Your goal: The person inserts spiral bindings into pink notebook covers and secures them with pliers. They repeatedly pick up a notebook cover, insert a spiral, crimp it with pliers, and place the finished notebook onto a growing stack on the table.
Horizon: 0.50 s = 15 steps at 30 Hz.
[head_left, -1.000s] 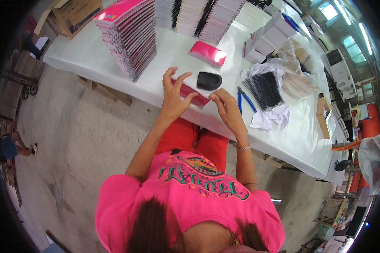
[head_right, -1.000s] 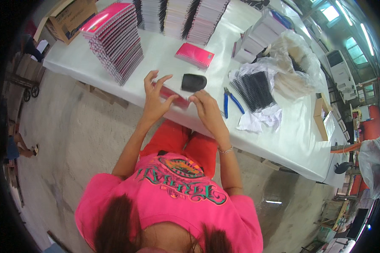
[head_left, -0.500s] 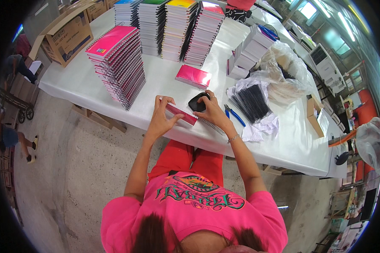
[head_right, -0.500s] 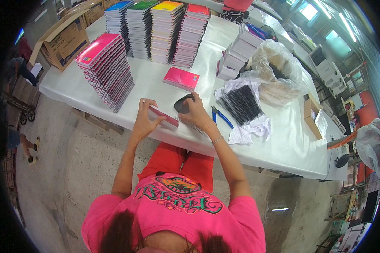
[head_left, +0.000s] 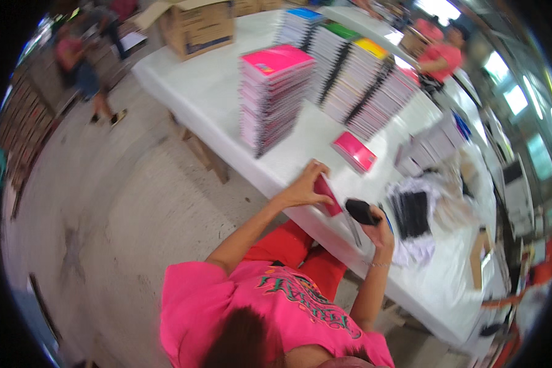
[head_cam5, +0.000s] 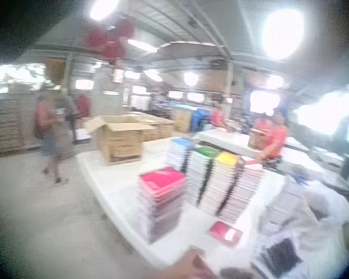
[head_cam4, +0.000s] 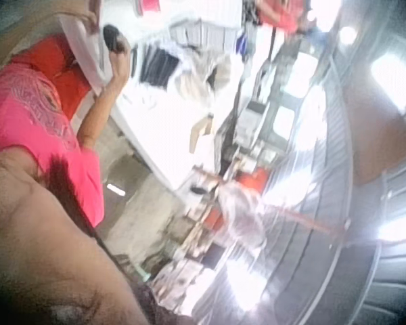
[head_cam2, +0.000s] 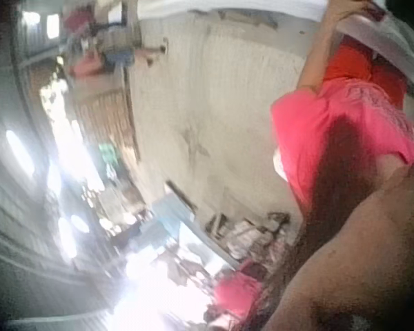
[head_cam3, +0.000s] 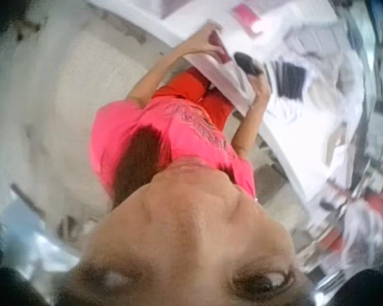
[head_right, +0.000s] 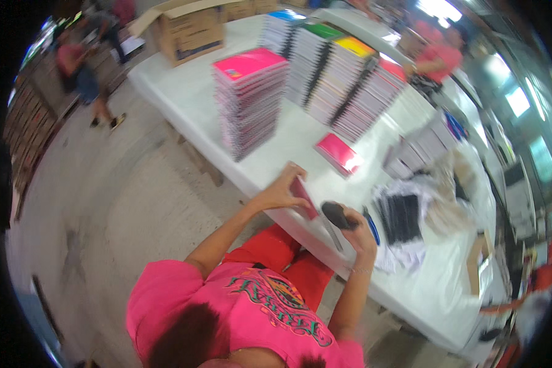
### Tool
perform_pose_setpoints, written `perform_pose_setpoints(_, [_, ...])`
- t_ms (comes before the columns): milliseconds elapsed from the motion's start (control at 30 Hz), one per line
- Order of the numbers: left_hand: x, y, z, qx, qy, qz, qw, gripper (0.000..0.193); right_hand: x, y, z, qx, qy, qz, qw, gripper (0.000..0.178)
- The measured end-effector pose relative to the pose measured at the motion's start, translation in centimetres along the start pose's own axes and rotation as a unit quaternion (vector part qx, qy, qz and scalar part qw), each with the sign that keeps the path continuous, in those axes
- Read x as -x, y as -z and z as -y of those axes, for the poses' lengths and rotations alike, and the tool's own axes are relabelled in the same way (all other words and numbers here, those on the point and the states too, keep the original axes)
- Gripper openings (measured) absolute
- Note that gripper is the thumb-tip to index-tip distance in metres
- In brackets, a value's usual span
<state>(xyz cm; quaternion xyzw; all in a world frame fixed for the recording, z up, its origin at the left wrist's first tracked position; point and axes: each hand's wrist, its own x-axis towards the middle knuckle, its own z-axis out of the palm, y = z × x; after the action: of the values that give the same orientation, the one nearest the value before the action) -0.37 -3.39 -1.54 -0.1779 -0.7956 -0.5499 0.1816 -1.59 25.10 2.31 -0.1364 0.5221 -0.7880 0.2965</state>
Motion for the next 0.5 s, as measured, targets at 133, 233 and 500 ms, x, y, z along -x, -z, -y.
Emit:
perform_pose_setpoints(133, [0.2, 0.0, -0.7, 0.014, 0.007, 0.014, 1.0, 0.072, -0.3, -0.6, 1.1, 0.233, -0.008, 0.033, 0.972, 0.035])
perform_pose_setpoints(233, [0.1, 0.0, -1.0, 0.06, 0.008, 0.01, 0.998, 0.071, -0.1, -0.9, 1.1, 0.053, -0.006, 0.056, 0.997, 0.042])
perform_pose_setpoints(500, [-0.2, 0.5, -1.3, 0.029, 0.019, 0.048, 0.998, 0.071, 0.9, -2.3, 2.7, 0.238, 0.004, 0.06, 0.969, 0.04])
